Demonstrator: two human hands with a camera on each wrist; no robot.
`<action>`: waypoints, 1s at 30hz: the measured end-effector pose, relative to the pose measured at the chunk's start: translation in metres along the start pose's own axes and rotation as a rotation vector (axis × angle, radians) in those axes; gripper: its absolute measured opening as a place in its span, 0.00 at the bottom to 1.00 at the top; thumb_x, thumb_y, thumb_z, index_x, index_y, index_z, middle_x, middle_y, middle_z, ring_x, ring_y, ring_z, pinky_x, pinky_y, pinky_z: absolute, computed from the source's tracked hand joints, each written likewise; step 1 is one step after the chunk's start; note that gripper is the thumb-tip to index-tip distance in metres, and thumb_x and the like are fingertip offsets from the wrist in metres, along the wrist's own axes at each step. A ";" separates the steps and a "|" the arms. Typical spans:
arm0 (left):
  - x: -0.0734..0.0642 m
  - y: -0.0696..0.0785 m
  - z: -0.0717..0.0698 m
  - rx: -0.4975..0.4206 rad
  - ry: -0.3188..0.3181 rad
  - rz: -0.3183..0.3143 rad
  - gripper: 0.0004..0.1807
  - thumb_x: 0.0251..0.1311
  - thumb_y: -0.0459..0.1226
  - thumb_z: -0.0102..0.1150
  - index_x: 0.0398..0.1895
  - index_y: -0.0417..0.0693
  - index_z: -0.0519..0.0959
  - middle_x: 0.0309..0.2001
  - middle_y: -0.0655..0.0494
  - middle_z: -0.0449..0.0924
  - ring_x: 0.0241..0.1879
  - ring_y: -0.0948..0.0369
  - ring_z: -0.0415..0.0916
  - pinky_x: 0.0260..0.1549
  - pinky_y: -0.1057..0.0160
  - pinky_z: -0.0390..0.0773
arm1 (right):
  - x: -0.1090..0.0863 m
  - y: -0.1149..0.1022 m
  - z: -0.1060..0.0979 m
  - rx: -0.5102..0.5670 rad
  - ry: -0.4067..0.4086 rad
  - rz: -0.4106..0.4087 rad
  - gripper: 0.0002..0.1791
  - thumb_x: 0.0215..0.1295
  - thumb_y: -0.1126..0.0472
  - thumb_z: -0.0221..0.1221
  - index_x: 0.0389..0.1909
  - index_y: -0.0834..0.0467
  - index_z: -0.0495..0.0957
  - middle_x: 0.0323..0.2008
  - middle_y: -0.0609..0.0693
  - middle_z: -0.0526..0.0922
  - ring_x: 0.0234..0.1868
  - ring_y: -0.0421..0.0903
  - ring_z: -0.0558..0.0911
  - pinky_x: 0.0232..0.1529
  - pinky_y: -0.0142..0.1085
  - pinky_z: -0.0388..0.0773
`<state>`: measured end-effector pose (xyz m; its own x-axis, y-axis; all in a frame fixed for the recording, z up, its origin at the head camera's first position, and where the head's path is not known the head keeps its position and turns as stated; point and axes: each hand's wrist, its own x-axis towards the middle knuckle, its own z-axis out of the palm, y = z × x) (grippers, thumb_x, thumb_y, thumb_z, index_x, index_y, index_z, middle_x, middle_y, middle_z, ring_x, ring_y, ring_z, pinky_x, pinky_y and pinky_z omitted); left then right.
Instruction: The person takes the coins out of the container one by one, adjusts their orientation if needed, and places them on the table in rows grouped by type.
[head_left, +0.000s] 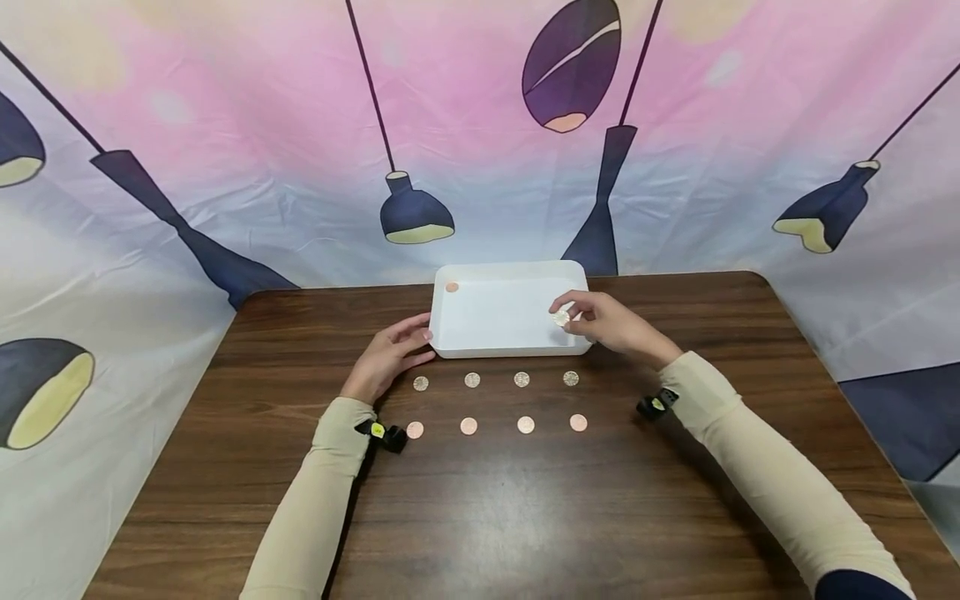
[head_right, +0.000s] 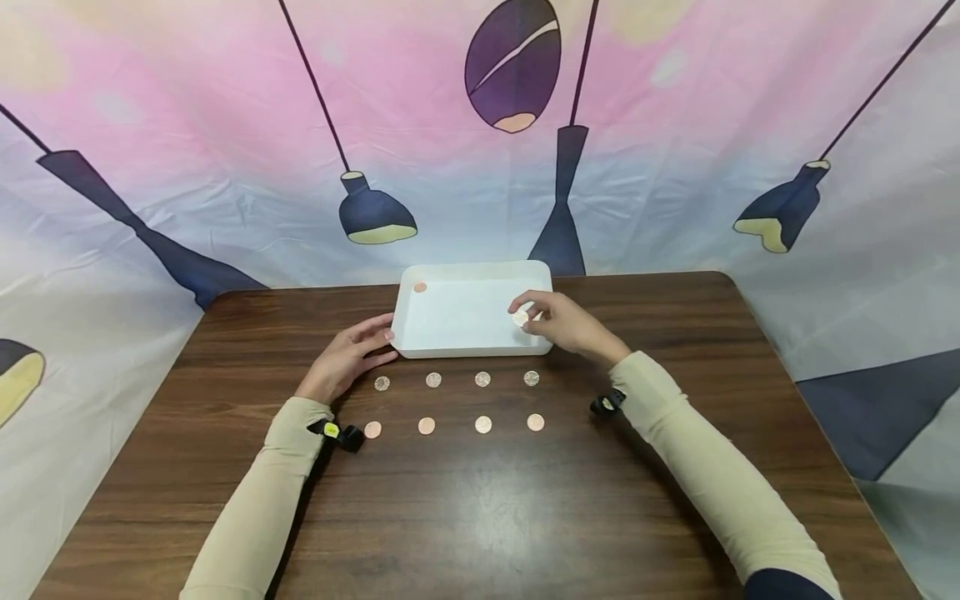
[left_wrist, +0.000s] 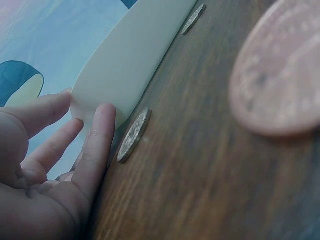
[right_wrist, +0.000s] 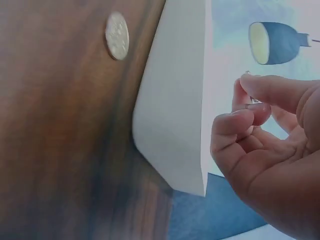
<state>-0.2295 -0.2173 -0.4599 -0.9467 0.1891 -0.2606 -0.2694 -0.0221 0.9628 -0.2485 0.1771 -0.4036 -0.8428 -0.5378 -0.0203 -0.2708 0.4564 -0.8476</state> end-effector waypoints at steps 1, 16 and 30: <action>0.000 0.000 0.001 -0.002 -0.001 0.001 0.31 0.77 0.36 0.60 0.80 0.46 0.67 0.59 0.48 0.74 0.58 0.58 0.79 0.58 0.60 0.86 | -0.006 0.001 -0.002 0.015 0.000 0.001 0.16 0.74 0.73 0.60 0.59 0.66 0.79 0.40 0.59 0.80 0.24 0.43 0.70 0.25 0.32 0.69; -0.001 0.001 -0.001 0.008 0.001 -0.004 0.31 0.78 0.36 0.59 0.81 0.46 0.66 0.63 0.45 0.72 0.58 0.57 0.78 0.59 0.61 0.85 | -0.070 0.033 -0.024 -0.029 -0.077 -0.002 0.13 0.68 0.71 0.67 0.52 0.64 0.81 0.33 0.50 0.82 0.33 0.40 0.77 0.36 0.29 0.74; -0.001 0.001 0.000 0.003 0.010 -0.009 0.31 0.78 0.35 0.59 0.81 0.46 0.66 0.60 0.47 0.74 0.57 0.58 0.79 0.59 0.60 0.85 | -0.076 0.054 -0.013 -0.284 -0.067 -0.044 0.10 0.65 0.65 0.73 0.42 0.55 0.82 0.32 0.42 0.78 0.34 0.38 0.75 0.35 0.30 0.74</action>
<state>-0.2285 -0.2176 -0.4584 -0.9461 0.1797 -0.2696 -0.2771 -0.0178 0.9607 -0.2054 0.2520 -0.4409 -0.7973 -0.6029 -0.0300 -0.4337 0.6067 -0.6662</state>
